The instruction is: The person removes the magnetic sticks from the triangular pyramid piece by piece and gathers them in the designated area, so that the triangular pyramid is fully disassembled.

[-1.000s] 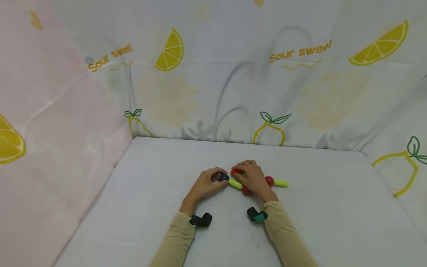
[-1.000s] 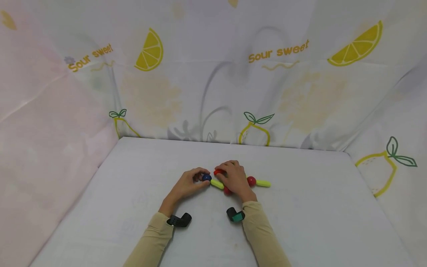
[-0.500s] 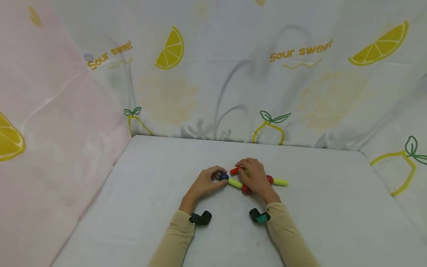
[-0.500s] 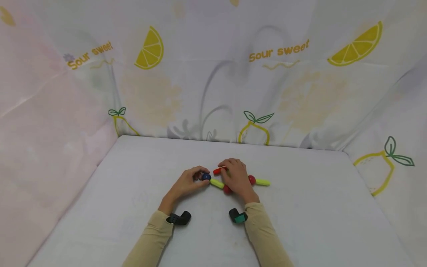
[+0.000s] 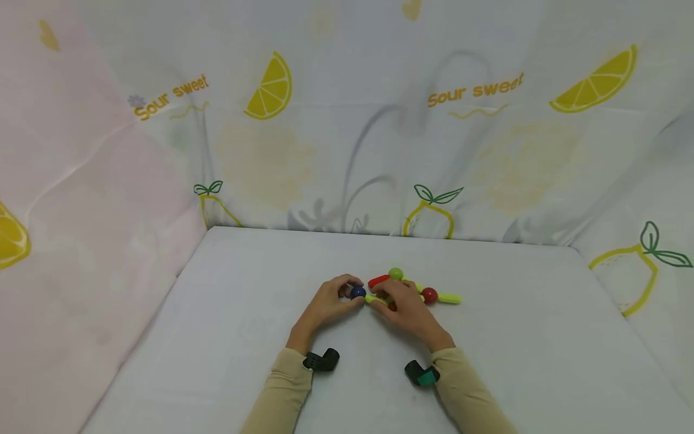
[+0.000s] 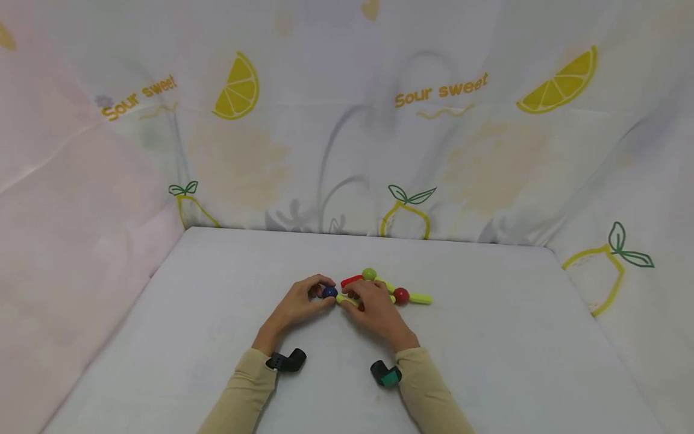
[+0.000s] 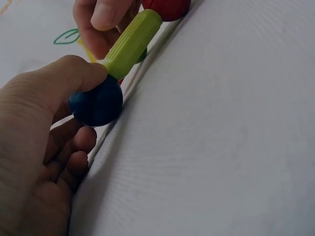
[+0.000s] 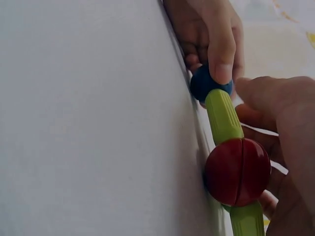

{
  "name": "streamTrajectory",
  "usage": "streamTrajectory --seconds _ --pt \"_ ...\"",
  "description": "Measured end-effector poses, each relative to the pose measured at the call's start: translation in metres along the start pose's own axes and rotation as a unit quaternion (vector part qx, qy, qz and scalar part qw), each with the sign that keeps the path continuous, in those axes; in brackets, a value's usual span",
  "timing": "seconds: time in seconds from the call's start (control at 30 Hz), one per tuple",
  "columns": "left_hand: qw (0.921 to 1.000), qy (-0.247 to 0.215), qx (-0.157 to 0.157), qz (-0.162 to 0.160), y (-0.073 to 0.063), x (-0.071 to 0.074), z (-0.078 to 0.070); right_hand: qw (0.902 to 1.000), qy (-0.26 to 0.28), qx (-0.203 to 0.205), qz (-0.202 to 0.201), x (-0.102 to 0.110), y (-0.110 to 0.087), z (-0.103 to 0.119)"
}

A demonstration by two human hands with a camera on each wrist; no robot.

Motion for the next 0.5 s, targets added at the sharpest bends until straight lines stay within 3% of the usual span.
streamTrajectory --seconds 0.17,0.5 --pt "0.9999 0.004 -0.012 0.002 -0.003 0.0 0.0 0.9998 -0.014 -0.016 0.006 -0.003 -0.002 0.0" --pt "0.9992 0.002 -0.039 0.004 -0.011 0.0 -0.005 0.9992 -0.039 -0.011 0.001 -0.005 -0.004 0.001"
Point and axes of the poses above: each hand's wrist, its own y-axis towards the middle knuckle, its own x-axis out of the back of the hand, z = x × y, the point moved 5 cm from there along y, towards the middle knuckle, and after that the axes turned 1 degree about -x, right-handed, at the moved point
